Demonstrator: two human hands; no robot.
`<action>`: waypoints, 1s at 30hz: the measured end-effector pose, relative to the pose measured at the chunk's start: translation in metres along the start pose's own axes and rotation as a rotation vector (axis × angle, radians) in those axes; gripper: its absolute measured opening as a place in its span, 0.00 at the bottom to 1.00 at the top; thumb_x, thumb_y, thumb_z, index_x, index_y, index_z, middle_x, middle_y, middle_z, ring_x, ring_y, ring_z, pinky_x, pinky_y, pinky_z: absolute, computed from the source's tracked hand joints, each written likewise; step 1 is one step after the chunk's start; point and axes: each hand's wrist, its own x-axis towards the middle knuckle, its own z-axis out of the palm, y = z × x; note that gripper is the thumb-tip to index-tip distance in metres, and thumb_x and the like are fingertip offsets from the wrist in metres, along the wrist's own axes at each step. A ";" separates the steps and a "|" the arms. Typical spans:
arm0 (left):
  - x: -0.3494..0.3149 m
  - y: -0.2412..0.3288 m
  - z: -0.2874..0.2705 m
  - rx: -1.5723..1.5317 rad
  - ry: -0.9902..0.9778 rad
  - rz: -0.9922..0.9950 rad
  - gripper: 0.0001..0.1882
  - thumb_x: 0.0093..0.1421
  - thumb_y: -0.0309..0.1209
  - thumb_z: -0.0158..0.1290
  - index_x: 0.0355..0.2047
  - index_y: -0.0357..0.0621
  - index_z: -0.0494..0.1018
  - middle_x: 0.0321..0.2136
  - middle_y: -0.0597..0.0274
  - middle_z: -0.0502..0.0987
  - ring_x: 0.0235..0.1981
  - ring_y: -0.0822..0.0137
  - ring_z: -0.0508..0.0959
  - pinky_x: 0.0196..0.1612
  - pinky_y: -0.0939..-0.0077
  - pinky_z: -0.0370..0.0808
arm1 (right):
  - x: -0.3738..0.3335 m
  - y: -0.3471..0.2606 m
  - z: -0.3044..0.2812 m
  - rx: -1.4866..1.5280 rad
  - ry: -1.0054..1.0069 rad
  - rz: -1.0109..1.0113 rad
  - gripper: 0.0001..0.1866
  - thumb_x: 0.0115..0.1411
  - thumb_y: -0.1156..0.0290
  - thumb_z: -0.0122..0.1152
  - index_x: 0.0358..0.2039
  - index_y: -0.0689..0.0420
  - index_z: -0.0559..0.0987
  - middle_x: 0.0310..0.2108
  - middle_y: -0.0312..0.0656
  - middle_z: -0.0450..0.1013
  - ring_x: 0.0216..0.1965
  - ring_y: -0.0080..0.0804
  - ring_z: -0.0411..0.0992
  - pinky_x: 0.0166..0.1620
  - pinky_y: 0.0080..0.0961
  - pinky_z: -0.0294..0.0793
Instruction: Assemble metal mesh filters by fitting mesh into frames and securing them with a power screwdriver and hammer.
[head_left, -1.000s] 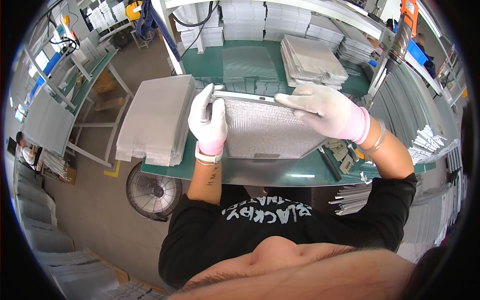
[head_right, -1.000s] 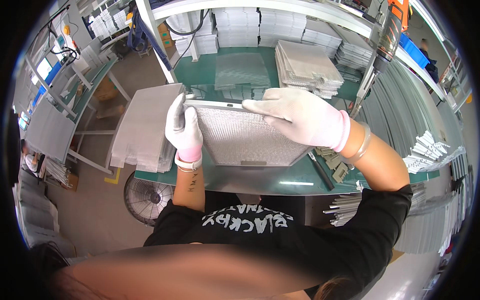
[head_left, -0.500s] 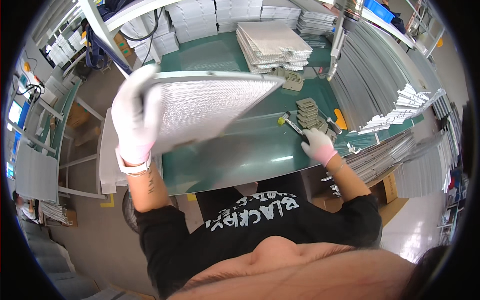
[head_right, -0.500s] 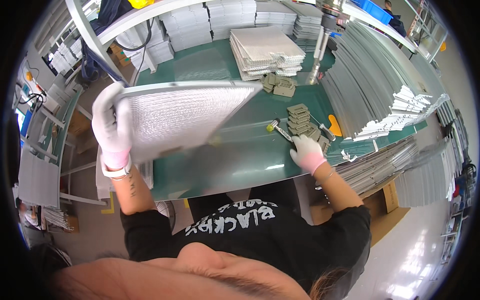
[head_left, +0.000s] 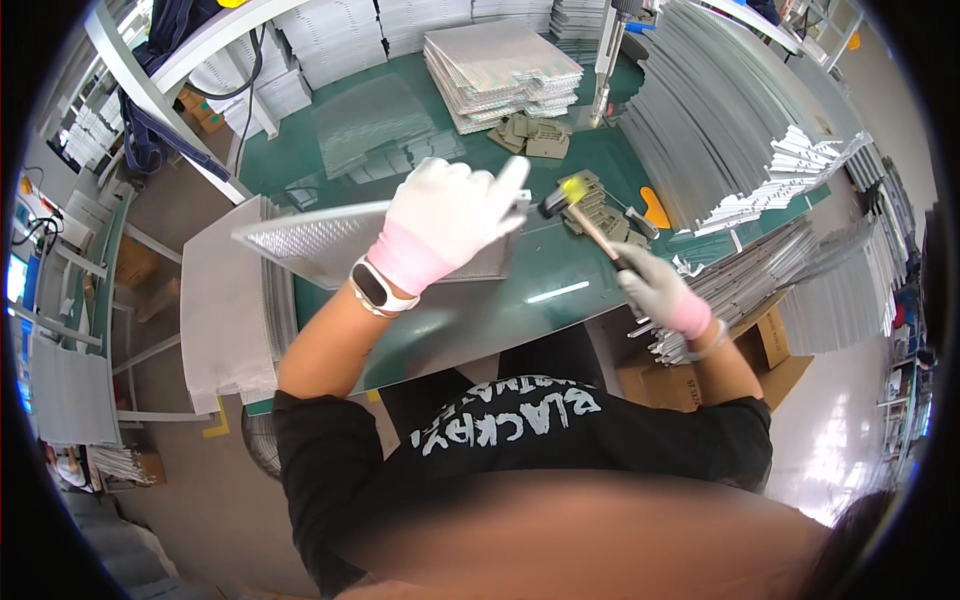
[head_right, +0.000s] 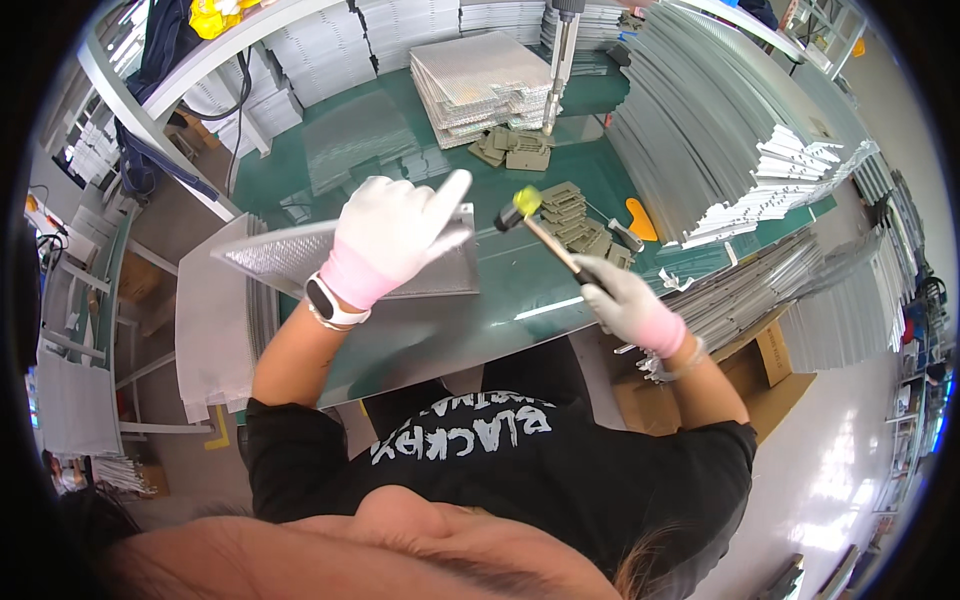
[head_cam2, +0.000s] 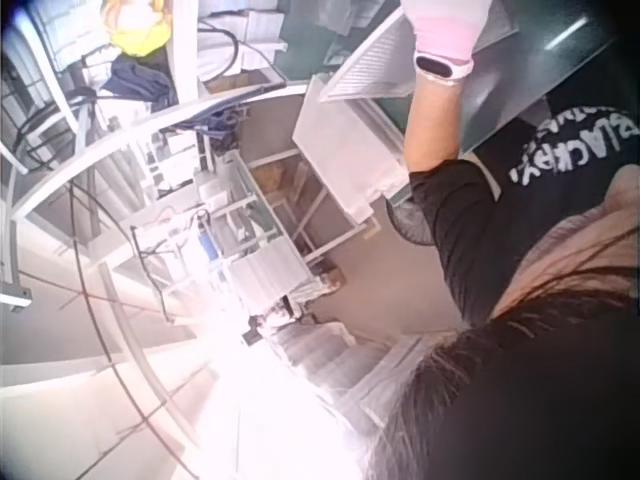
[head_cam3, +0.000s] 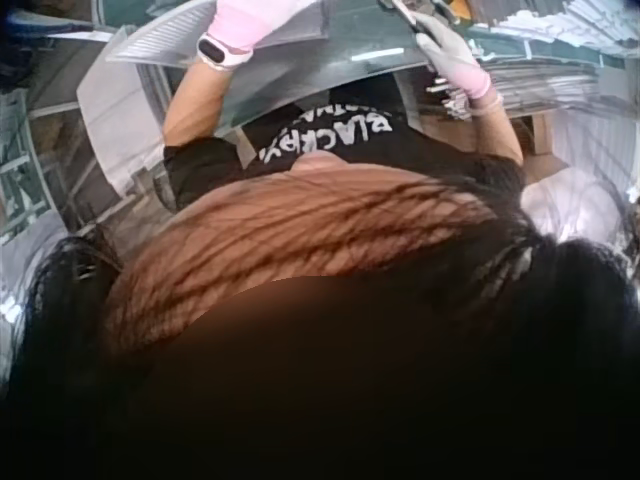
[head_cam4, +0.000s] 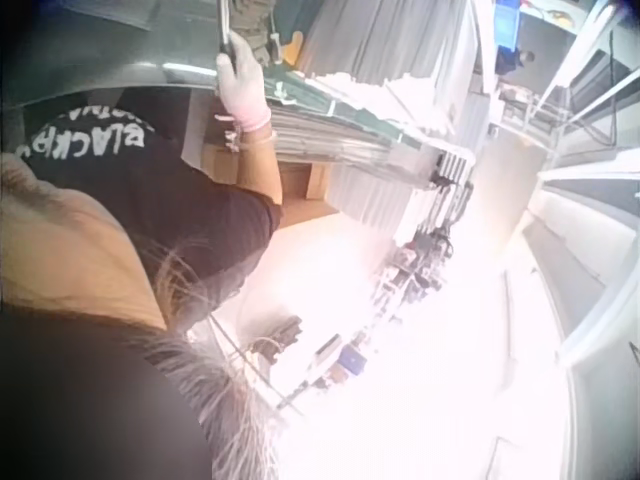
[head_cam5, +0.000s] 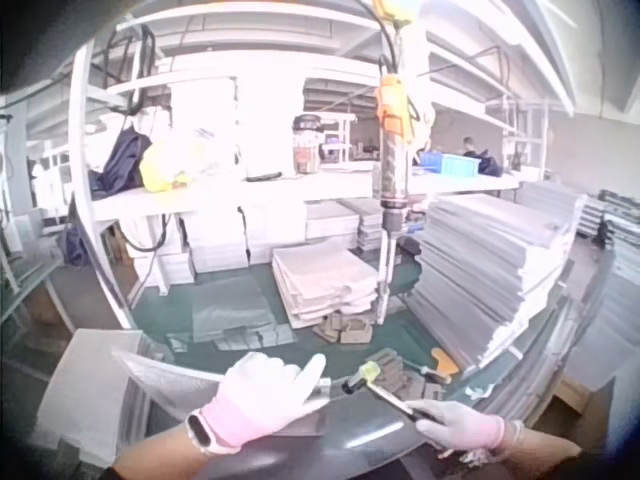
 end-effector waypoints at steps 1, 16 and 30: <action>0.000 0.002 0.004 -0.003 0.002 0.005 0.27 0.47 0.47 0.63 0.45 0.48 0.74 0.19 0.66 0.71 0.23 0.66 0.74 0.29 0.70 0.70 | -0.008 -0.016 -0.009 0.079 0.007 -0.081 0.27 0.69 0.62 0.50 0.65 0.59 0.62 0.25 0.34 0.65 0.18 0.15 0.63 0.23 0.14 0.67; -0.001 0.022 0.048 -0.046 0.547 -0.359 0.18 0.39 0.47 0.65 0.18 0.53 0.69 0.18 0.68 0.65 0.23 0.62 0.68 0.34 0.61 0.65 | 0.001 -0.114 -0.045 -0.838 0.209 -0.537 0.25 0.68 0.70 0.50 0.64 0.63 0.63 0.31 0.45 0.74 0.30 0.42 0.75 0.37 0.31 0.75; 0.000 0.029 0.048 -0.052 0.596 -0.344 0.18 0.42 0.47 0.65 0.23 0.51 0.70 0.20 0.66 0.64 0.25 0.61 0.68 0.36 0.60 0.65 | 0.047 0.048 0.035 -0.517 0.246 -0.151 0.33 0.58 0.75 0.57 0.65 0.51 0.64 0.51 0.54 0.72 0.48 0.53 0.73 0.52 0.36 0.73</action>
